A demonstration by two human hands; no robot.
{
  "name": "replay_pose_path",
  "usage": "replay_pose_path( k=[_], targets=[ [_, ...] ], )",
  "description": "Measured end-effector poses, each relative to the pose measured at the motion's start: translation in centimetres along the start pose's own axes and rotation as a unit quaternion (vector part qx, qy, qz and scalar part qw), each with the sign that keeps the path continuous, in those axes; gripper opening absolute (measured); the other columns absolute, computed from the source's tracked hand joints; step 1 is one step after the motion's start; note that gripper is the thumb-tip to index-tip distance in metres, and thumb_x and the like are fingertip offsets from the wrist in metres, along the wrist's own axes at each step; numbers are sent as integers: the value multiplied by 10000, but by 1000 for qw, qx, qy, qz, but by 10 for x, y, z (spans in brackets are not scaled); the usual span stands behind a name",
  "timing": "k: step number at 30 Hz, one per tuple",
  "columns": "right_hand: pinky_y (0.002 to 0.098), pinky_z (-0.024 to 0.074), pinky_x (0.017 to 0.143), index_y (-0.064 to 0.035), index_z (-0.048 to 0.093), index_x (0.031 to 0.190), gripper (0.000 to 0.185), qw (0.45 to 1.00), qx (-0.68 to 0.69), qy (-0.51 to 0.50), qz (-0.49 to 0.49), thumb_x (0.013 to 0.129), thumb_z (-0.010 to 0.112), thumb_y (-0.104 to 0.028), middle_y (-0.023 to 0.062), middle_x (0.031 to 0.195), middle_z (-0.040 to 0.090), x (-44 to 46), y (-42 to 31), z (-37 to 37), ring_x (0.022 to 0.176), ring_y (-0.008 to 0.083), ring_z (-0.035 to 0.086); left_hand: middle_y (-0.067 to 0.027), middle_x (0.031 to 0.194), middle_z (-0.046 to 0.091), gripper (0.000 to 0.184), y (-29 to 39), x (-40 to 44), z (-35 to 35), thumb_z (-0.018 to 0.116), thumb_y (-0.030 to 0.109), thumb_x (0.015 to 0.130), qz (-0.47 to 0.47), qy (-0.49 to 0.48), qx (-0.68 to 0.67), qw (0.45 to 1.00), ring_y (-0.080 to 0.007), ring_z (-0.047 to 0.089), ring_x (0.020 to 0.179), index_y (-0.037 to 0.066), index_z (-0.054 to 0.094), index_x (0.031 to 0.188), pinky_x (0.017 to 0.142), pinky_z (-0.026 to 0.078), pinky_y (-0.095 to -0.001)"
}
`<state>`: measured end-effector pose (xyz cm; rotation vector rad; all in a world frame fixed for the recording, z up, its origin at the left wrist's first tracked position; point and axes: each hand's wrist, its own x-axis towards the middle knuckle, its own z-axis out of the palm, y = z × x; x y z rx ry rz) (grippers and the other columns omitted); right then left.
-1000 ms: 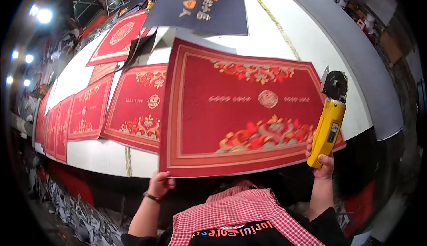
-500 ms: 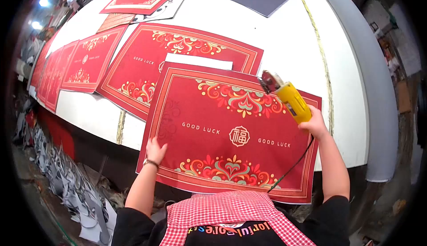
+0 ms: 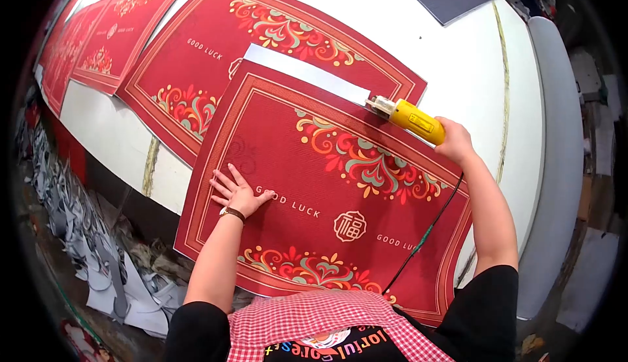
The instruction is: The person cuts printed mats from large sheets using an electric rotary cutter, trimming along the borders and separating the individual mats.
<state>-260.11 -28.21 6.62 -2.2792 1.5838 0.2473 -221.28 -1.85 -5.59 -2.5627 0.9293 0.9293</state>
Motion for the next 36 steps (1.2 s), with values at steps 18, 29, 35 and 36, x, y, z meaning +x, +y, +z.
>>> replay_pose_path(
  k=[18,29,35,36],
  targets=[
    [372,483,805,-125,597,1077,464,997,13,12,-79,621,648,-62,118,981,642,29,-11,7,931,312,604,-326,1426,-217,1438,0,-1,1,752,667,520,1,10,5,1000,-531,-177,1312,78,-215,1407,988,50,-704],
    [361,482,834,-119,585,1127,547,995,46,0,-88,590,667,-63,129,1023,641,50,-18,24,966,308,605,-352,1403,-243,1408,1,-5,-6,737,659,556,16,-4,-12,1000,-536,-219,1295,39,-198,1407,977,-8,-709],
    [361,482,822,-120,584,1119,543,992,76,-4,-101,585,667,-66,128,1005,645,59,-31,24,952,309,607,-358,1401,-239,1395,2,-6,-9,740,642,568,16,-10,-15,1000,-530,-241,1289,40,-196,1408,977,-22,-708],
    [360,483,820,-119,585,1116,539,992,73,0,-105,586,666,-66,128,1002,646,61,-35,24,949,308,608,-358,1401,-239,1395,2,-6,-10,740,642,568,14,-10,-17,1000,-530,-241,1289,40,-196,1408,977,-22,-708]
  ],
)
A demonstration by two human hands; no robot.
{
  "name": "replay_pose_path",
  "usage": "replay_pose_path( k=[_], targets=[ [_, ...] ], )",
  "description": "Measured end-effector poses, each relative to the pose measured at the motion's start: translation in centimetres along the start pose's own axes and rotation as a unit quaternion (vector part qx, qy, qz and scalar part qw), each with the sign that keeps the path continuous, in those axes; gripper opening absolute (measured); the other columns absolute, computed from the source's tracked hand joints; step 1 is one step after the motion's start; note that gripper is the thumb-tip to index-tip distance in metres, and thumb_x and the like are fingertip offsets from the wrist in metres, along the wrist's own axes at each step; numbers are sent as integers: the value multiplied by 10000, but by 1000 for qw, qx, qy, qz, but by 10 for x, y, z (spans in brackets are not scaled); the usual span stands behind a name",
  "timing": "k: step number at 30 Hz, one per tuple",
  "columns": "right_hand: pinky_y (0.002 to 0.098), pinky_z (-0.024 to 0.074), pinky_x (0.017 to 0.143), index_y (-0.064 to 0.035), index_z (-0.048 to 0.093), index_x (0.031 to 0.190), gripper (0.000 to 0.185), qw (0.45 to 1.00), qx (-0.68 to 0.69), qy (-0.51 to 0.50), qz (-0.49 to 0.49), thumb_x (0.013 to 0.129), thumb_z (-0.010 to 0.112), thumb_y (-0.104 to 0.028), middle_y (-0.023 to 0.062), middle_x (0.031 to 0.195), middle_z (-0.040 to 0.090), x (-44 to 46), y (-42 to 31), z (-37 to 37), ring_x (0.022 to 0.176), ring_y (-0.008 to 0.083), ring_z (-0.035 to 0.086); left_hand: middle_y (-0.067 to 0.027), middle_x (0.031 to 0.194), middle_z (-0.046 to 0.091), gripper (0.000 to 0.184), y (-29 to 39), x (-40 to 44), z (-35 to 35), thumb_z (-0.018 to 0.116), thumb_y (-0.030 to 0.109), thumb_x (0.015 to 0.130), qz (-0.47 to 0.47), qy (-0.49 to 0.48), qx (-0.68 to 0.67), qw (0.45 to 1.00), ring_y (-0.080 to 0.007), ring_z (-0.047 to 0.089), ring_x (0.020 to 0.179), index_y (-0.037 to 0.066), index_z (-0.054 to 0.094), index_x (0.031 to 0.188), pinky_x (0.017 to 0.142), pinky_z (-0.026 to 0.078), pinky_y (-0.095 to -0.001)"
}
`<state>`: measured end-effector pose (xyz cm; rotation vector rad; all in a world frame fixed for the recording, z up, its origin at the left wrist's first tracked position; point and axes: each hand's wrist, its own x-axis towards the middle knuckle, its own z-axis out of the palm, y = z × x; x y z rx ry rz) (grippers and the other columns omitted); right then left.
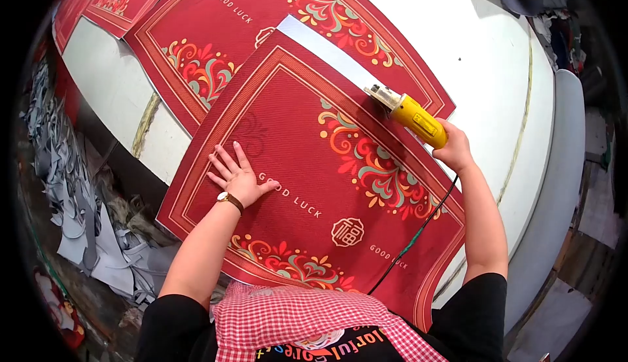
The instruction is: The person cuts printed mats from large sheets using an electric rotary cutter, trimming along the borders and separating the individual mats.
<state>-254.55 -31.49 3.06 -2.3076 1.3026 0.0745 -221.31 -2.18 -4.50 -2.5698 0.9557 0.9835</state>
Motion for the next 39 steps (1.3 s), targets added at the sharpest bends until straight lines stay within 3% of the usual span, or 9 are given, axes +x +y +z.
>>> replay_pose_path(
  k=[12,14,15,17,36,38,39],
  targets=[
    [351,486,807,-112,583,1119,561,993,110,12,-40,568,689,-98,127,967,652,48,-25,40,931,295,619,-347,1411,-233,1409,-1,0,-1,743,656,547,-6,-14,-13,1000,-527,-239,1291,50,-188,1413,983,-14,-704],
    [278,453,843,-19,564,1135,552,994,100,-9,-31,590,650,-25,88,974,648,56,-40,39,924,181,610,-348,1408,-238,1410,-1,0,-1,740,661,544,-1,-12,-10,1000,-528,-237,1291,47,-183,1415,985,-11,-703],
    [278,453,843,-19,564,1135,552,994,99,-9,-34,590,650,-25,88,974,648,61,-41,43,924,181,610,-342,1410,-242,1403,-1,-1,-3,740,658,546,-2,-15,-9,1000,-528,-232,1295,54,-177,1418,989,-12,-700],
    [348,485,805,-103,580,1125,569,992,113,22,-58,566,687,-109,138,969,649,71,-42,52,927,296,619,-337,1413,-242,1400,-1,-1,-4,742,657,545,-4,-16,-11,1000,-526,-227,1297,59,-174,1420,991,-14,-698],
    [382,489,810,-121,590,1126,588,993,101,11,-66,551,704,-160,159,966,650,163,-153,78,925,318,617,-355,1408,-227,1409,-3,-1,-5,735,672,532,9,-15,-24,1000,-543,-215,1293,31,-151,1421,989,-11,-702],
    [349,497,785,-80,585,1114,566,992,95,37,-74,562,701,-133,132,935,664,176,-159,97,885,270,639,-344,1410,-237,1385,-1,-5,-11,724,675,545,5,-27,-30,999,-528,-229,1296,36,-130,1428,995,-33,-691],
    [330,499,755,-47,583,1092,540,971,226,23,-73,566,696,-105,120,922,665,179,-165,105,848,236,638,-333,1413,-248,1361,0,-5,-14,713,678,559,1,-37,-36,999,-513,-242,1298,41,-109,1436,1001,-55,-680]
  ],
)
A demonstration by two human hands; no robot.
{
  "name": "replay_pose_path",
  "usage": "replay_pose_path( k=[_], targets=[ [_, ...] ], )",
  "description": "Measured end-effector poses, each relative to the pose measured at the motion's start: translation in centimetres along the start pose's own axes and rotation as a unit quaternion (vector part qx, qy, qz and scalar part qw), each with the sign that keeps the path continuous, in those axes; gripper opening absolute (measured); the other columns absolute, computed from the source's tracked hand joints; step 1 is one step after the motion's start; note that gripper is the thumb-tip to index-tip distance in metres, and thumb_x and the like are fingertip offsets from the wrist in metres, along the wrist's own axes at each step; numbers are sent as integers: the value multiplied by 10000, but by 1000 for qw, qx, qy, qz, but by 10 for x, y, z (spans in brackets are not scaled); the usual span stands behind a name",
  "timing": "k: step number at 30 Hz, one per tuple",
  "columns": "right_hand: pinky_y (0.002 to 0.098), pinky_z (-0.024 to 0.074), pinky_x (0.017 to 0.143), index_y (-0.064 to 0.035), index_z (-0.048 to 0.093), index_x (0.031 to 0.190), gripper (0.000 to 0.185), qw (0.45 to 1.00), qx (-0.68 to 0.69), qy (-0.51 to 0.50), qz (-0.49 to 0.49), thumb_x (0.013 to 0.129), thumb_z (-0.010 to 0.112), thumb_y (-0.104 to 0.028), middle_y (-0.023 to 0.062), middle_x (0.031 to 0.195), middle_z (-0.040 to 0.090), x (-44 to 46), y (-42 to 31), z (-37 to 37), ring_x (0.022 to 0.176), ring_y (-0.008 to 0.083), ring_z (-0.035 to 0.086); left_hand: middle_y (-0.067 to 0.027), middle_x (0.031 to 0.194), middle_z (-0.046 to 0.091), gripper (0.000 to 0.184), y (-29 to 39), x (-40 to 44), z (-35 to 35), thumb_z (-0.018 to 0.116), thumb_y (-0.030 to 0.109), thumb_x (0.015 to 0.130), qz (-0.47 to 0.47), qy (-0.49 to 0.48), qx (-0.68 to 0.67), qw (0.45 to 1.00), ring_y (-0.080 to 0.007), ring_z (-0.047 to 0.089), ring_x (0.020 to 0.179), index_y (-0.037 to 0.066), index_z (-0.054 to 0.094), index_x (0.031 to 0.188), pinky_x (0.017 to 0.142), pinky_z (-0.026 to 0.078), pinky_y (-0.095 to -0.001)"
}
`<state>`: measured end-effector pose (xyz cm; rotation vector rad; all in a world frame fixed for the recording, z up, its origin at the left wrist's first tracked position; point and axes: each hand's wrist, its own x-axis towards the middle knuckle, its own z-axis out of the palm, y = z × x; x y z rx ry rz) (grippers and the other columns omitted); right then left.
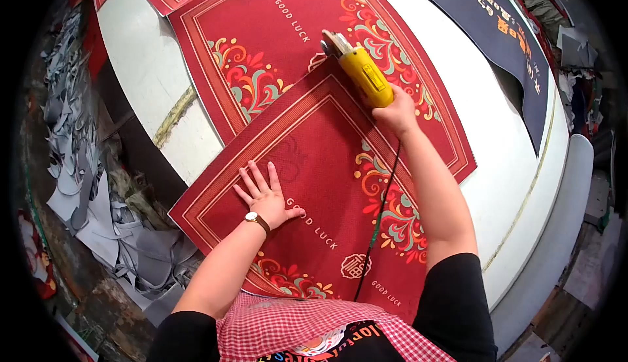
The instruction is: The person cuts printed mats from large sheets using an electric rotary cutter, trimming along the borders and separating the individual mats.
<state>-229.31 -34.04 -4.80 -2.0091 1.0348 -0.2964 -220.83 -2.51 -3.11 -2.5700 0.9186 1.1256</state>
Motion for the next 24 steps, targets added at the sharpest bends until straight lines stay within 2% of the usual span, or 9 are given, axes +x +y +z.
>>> replay_pose_path(
  k=[3,5,7,13,18,19,21,22,24],
  targets=[
    [276,485,665,28,570,1028,481,942,316,-55,101,563,682,-21,80,873,649,-10,-35,14,752,150,599,-333,1415,-242,1354,-1,-1,0,713,675,564,2,2,-2,1000,-513,-245,1297,41,-104,1438,1003,-55,-678],
    [287,477,673,25,560,1022,457,929,356,-47,85,580,666,-31,85,844,635,-31,-49,18,741,167,588,-329,1418,-240,1358,-1,1,1,714,678,559,2,11,-4,1000,-512,-249,1295,43,-104,1438,998,-58,-682],
    [294,471,712,29,548,1051,471,831,535,-107,108,602,652,-65,104,894,630,-60,-61,15,781,187,588,-353,1402,-245,1389,-2,1,0,727,673,545,7,-4,-2,1000,-534,-245,1285,24,-129,1426,990,-43,-693],
    [384,467,928,67,498,1150,614,804,550,-135,179,590,667,-122,171,1050,610,-196,-64,7,1001,277,601,-320,1405,-282,1379,-11,3,13,716,677,559,45,33,-44,997,-518,-291,1271,49,-152,1426,957,-72,-716],
    [391,475,912,76,492,1150,619,785,568,-92,229,586,668,-108,183,1046,610,-322,-95,38,980,292,611,-303,1392,-323,1338,-35,9,14,716,649,593,134,7,-93,987,-513,-333,1247,82,-162,1429,941,-88,-722],
    [398,477,910,75,492,1150,617,781,573,-88,232,586,666,-104,186,1048,610,-342,-108,46,973,294,614,-249,1457,-241,1201,-47,-1,5,701,615,643,165,-1,-117,979,-467,-312,1285,89,-5,1460,983,-93,-681],
    [411,499,875,71,491,1152,619,790,554,-65,256,583,666,-98,196,1047,608,-379,-144,58,966,299,618,-221,1497,107,877,-88,-6,6,684,463,736,287,36,-177,941,-398,11,1389,71,279,1408,1086,98,-558],
    [403,526,825,65,489,1157,625,778,569,-72,258,577,663,-93,196,1039,608,-395,-148,72,957,291,621,-221,1497,107,877,-114,-12,11,684,463,736,279,40,-186,941,-398,11,1389,71,279,1408,1086,98,-558],
    [395,525,825,63,488,1158,628,780,560,-91,263,574,661,-91,193,1036,609,-419,-174,94,952,288,621,-194,1326,442,564,-186,-28,19,641,294,796,397,-13,-372,839,-329,382,1264,54,458,1273,1034,330,-408]
  ],
)
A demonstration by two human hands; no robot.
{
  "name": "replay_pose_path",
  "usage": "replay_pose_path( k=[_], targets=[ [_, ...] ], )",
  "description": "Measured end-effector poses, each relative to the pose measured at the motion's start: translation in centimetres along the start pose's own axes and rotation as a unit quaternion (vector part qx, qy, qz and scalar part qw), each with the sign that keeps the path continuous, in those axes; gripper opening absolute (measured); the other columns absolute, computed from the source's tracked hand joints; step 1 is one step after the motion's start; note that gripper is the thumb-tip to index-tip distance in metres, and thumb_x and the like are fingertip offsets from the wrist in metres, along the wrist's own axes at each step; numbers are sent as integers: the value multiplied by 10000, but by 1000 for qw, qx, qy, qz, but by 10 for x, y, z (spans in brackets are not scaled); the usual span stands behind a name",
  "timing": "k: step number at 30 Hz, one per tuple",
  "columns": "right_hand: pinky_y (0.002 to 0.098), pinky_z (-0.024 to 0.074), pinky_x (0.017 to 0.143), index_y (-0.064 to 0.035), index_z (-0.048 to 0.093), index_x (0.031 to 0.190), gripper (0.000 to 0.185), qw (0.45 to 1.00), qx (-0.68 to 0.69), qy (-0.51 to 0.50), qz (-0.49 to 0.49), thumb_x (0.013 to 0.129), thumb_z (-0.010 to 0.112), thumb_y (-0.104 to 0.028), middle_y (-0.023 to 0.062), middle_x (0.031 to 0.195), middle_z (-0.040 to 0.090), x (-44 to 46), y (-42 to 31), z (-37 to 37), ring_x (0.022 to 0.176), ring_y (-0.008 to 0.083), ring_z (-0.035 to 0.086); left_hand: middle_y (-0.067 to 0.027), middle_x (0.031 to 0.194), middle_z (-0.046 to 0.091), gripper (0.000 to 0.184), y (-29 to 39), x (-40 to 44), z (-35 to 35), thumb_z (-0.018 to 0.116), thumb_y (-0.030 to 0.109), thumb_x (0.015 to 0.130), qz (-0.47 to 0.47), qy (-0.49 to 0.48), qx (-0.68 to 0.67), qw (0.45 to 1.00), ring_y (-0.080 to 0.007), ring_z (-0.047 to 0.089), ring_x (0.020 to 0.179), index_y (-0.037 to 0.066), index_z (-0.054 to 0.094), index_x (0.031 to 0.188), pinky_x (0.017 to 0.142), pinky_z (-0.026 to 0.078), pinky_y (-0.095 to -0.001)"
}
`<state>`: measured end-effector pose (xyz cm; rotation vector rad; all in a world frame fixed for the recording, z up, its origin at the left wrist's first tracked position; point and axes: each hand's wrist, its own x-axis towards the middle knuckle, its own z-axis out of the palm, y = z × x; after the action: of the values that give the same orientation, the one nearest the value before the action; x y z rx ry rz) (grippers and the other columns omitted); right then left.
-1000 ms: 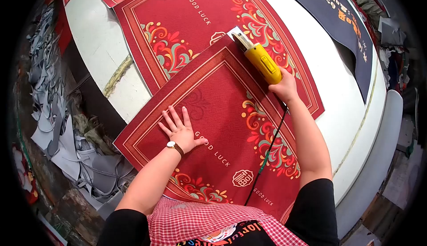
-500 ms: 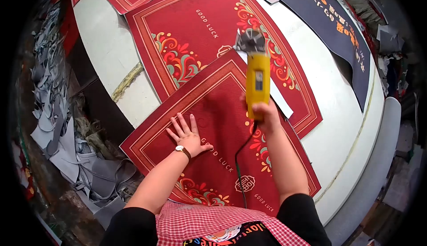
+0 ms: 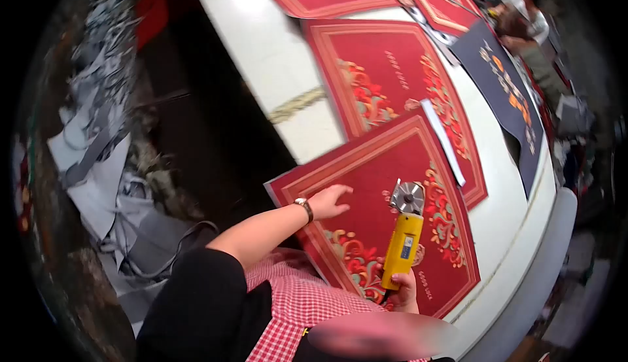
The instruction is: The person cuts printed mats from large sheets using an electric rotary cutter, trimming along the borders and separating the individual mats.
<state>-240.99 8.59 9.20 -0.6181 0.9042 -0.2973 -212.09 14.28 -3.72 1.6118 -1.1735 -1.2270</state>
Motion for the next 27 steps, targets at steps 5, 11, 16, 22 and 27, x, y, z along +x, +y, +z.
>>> replay_pose_path(
  k=[5,11,16,22,27],
  targets=[
    [381,490,878,71,475,1178,625,997,-36,-56,34,601,636,-107,184,1043,610,7,61,97,927,276,622,-170,1066,597,401,-81,-232,-74,609,241,786,-91,28,190,977,-337,572,991,46,560,1133,856,467,-411],
    [370,485,878,61,484,1171,533,961,-60,-189,192,676,625,-78,169,1049,611,57,101,215,924,256,617,-232,1006,621,391,-178,-509,-108,614,284,711,-473,258,211,815,-392,588,945,15,615,995,848,467,-459],
    [351,451,918,-1,505,1160,533,906,-178,-286,254,661,678,-74,130,1050,591,96,113,301,965,234,587,-185,854,636,261,-207,-587,-95,628,179,737,-542,547,1,639,-310,613,830,4,581,925,737,484,-396],
    [381,447,950,1,454,1231,565,884,-156,-330,292,701,650,-27,162,1082,586,171,135,380,1004,264,593,-185,1058,632,534,-221,-510,-132,711,284,733,-477,317,-143,807,-242,606,1004,-7,573,1158,864,475,-346],
    [363,428,958,-28,493,1189,569,861,-196,-363,296,669,723,-47,153,1054,597,258,122,471,999,251,592,-158,1108,615,590,-301,-486,-219,686,344,801,-419,374,-169,810,-225,587,1029,-26,501,1221,908,447,-327]
  ],
)
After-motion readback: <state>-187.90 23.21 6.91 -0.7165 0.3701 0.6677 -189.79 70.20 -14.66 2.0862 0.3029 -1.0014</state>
